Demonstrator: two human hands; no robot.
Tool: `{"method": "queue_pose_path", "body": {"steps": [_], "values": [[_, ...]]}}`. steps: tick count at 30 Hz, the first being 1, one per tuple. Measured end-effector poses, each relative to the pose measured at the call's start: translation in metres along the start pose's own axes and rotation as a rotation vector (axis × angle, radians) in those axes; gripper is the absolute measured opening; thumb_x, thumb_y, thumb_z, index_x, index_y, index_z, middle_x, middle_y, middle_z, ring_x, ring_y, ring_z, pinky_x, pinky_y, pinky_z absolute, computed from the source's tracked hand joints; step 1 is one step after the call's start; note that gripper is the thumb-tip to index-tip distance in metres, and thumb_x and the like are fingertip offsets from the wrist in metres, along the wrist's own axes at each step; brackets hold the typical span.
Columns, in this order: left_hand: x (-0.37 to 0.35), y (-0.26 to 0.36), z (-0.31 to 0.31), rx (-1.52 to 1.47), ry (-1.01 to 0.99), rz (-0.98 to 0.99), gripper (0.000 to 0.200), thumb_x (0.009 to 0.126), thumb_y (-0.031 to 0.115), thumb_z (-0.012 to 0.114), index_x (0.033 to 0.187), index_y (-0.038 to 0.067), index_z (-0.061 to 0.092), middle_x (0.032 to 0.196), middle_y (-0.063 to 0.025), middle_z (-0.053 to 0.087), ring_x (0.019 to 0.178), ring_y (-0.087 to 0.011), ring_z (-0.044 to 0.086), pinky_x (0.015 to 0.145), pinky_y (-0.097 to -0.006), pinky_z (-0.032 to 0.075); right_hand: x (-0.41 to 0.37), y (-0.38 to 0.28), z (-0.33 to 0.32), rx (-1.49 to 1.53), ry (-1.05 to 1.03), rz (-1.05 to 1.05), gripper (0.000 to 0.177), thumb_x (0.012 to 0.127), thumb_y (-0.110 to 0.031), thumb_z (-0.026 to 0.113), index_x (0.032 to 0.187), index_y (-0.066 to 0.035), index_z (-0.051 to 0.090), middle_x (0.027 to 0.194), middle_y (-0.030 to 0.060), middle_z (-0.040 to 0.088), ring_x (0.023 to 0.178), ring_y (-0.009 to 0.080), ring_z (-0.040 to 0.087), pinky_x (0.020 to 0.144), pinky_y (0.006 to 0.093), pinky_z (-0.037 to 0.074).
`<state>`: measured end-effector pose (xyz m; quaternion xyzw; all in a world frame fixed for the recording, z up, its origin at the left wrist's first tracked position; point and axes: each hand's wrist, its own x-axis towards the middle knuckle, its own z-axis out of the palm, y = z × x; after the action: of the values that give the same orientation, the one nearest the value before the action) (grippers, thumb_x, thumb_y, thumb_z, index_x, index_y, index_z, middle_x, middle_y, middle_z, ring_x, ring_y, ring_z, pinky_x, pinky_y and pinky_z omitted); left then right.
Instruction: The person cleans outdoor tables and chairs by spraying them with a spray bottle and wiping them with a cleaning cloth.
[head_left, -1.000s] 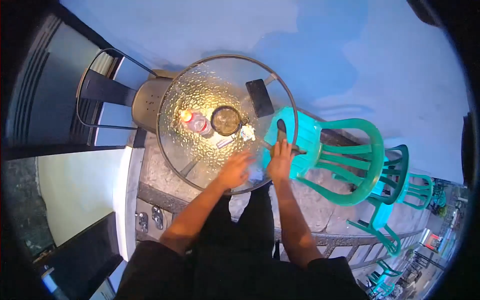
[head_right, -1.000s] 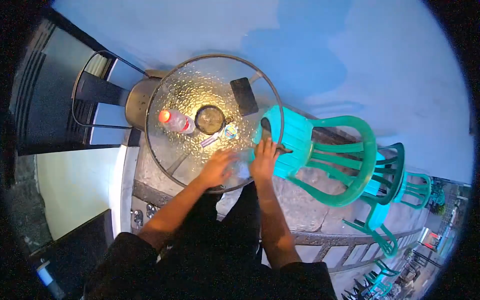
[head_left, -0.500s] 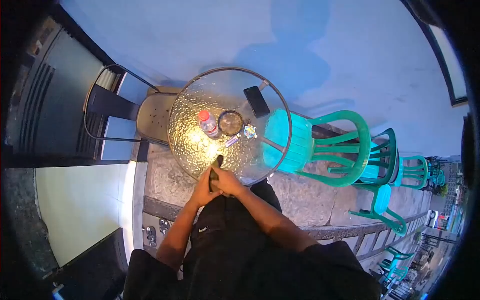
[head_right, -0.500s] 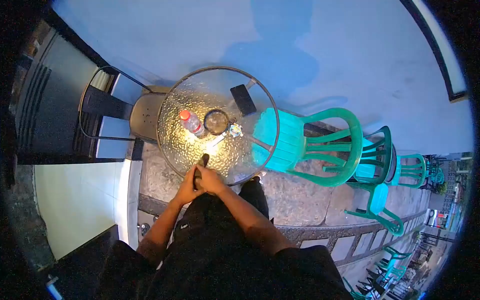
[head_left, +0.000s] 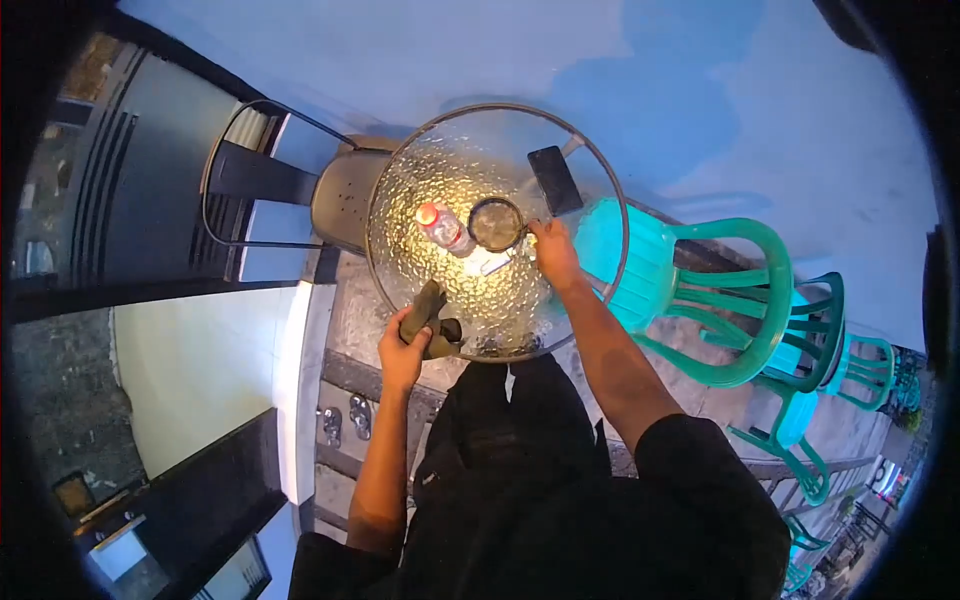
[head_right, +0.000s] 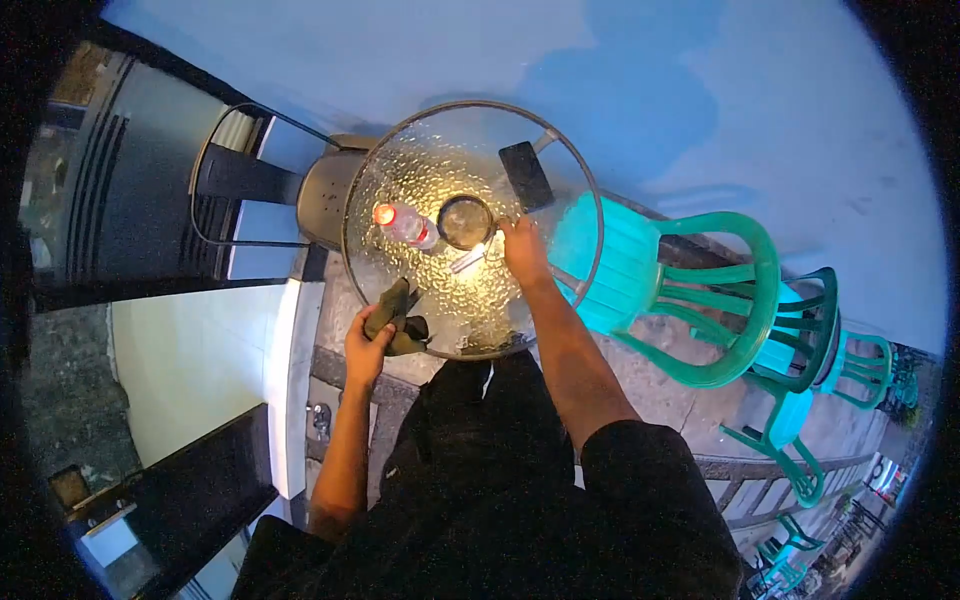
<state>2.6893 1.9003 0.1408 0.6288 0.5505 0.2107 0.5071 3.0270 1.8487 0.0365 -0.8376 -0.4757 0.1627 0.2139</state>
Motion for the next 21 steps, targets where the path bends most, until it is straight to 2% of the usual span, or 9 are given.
{"method": "queue_pose_path", "body": {"steps": [4,5,8,9,11,12,13,17,21], "values": [[-0.003,0.0,0.018,-0.022,-0.006,0.008,0.044,0.081,0.009,0.072,0.122,0.0,0.06,0.107,-0.0148,0.069,0.098,-0.0213,0.066,0.088,-0.0335,0.051,-0.01,0.034,-0.014,0.059,0.052,0.067,0.039,0.081,0.003,0.056,0.117,-0.009,0.065,0.105,0.0258,0.057,0.095,0.0425,0.059,0.086,0.0499,0.05],[-0.003,0.002,0.023,-0.001,-0.005,0.019,0.044,0.081,0.01,0.073,0.122,0.0,0.061,0.108,-0.0157,0.069,0.099,-0.0225,0.066,0.088,-0.0343,0.051,-0.012,0.047,-0.017,0.054,0.116,0.02,0.037,0.082,0.001,0.056,0.117,-0.009,0.064,0.1,0.0229,0.06,0.095,0.0407,0.06,0.084,0.0497,0.05],[-0.007,0.011,0.04,0.187,-0.032,0.027,0.044,0.079,0.013,0.073,0.12,0.0,0.062,0.109,-0.0195,0.069,0.101,-0.0291,0.067,0.09,-0.037,0.051,-0.027,0.025,-0.046,-0.127,0.224,0.063,0.03,0.083,-0.004,0.057,0.111,-0.006,0.065,0.096,0.0213,0.061,0.097,0.0379,0.06,0.083,0.0488,0.05],[-0.008,0.016,0.046,0.272,-0.047,0.026,0.044,0.079,0.014,0.074,0.119,-0.001,0.063,0.11,-0.021,0.069,0.101,-0.0318,0.068,0.09,-0.038,0.051,-0.029,0.028,-0.026,-0.248,0.107,0.039,0.023,0.085,-0.01,0.058,0.106,-0.007,0.068,0.096,0.0183,0.062,0.095,0.0335,0.062,0.078,0.0466,0.052],[-0.012,0.025,0.061,0.368,-0.146,-0.015,0.044,0.079,0.015,0.074,0.118,0.0,0.064,0.112,-0.0237,0.067,0.103,-0.0364,0.066,0.091,-0.0399,0.051,-0.047,-0.004,-0.002,-0.179,-0.098,-0.189,0.02,0.086,-0.016,0.058,0.101,-0.009,0.07,0.095,0.0148,0.063,0.092,0.0304,0.063,0.073,0.0456,0.053],[-0.013,0.029,0.066,0.423,-0.201,-0.031,0.043,0.078,0.016,0.074,0.118,0.0,0.064,0.113,-0.025,0.066,0.104,-0.0387,0.065,0.091,-0.0408,0.051,-0.052,-0.043,-0.029,-0.087,-0.162,-0.286,0.022,0.087,-0.018,0.057,0.105,-0.011,0.069,0.094,0.0116,0.064,0.091,0.0282,0.064,0.071,0.0432,0.054],[-0.014,0.018,0.071,0.489,-0.227,0.002,0.044,0.078,0.017,0.075,0.118,0.0,0.065,0.113,-0.0258,0.066,0.104,-0.0403,0.064,0.09,-0.0424,0.051,-0.057,-0.051,-0.013,-0.048,-0.063,-0.432,0.026,0.088,-0.018,0.055,0.11,-0.013,0.067,0.096,0.0105,0.063,0.094,0.0281,0.064,0.074,0.043,0.055],[-0.024,0.002,0.068,0.616,-0.35,0.116,0.049,0.076,0.016,0.077,0.12,0.001,0.063,0.11,-0.0251,0.066,0.104,-0.0406,0.064,0.09,-0.0439,0.051,-0.056,-0.053,0.012,-0.074,-0.043,-0.314,0.027,0.088,-0.017,0.054,0.113,-0.018,0.064,0.103,0.0096,0.061,0.099,0.0299,0.062,0.075,0.0443,0.056],[-0.047,0.011,0.044,0.521,-0.353,0.121,0.049,0.078,0.017,0.076,0.123,0.002,0.062,0.115,-0.0243,0.065,0.108,-0.0385,0.064,0.094,-0.0425,0.05,-0.068,-0.02,0.001,-0.165,-0.147,-0.306,0.024,0.087,-0.019,0.055,0.109,-0.016,0.065,0.101,0.0116,0.061,0.098,0.029,0.062,0.072,0.0414,0.055]]}}
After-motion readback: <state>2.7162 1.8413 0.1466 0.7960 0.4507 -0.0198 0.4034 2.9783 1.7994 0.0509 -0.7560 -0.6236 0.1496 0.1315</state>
